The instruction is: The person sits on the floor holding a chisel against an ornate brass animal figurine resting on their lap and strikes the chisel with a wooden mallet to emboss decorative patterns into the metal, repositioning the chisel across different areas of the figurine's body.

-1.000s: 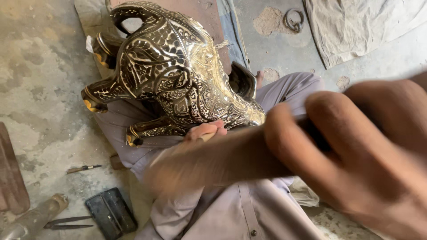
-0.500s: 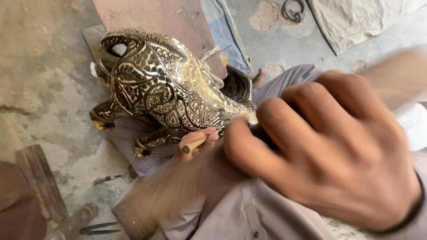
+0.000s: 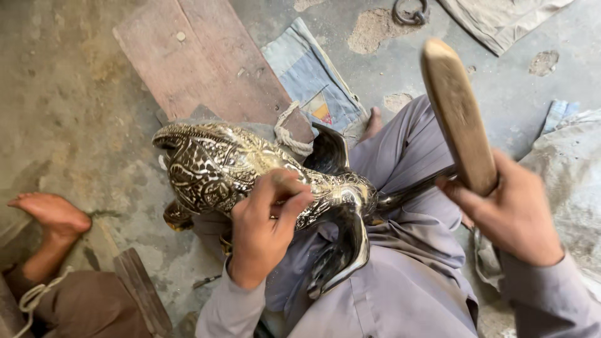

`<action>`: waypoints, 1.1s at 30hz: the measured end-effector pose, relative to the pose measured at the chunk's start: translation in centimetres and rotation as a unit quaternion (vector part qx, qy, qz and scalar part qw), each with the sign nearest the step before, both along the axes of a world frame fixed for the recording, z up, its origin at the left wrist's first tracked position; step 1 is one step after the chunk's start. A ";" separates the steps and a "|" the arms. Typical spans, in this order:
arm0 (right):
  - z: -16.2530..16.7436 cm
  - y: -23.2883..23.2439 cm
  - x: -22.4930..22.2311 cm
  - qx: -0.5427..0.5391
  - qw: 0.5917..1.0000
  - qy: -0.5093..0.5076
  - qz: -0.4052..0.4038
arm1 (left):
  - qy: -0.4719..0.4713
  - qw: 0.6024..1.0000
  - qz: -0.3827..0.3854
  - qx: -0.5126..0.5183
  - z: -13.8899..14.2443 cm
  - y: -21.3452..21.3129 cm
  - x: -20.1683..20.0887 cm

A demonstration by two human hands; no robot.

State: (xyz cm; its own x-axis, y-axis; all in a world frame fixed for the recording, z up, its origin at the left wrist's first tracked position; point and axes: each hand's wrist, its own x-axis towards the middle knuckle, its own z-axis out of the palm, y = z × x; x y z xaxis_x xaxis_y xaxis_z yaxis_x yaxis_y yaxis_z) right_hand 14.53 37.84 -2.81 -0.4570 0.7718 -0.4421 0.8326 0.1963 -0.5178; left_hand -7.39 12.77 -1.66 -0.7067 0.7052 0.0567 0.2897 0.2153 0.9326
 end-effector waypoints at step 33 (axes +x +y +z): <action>-3.2 -4.2 1.1 0.191 0.945 0.220 0.148 | 0.143 0.910 -0.345 -0.179 1.7 7.5 -1.1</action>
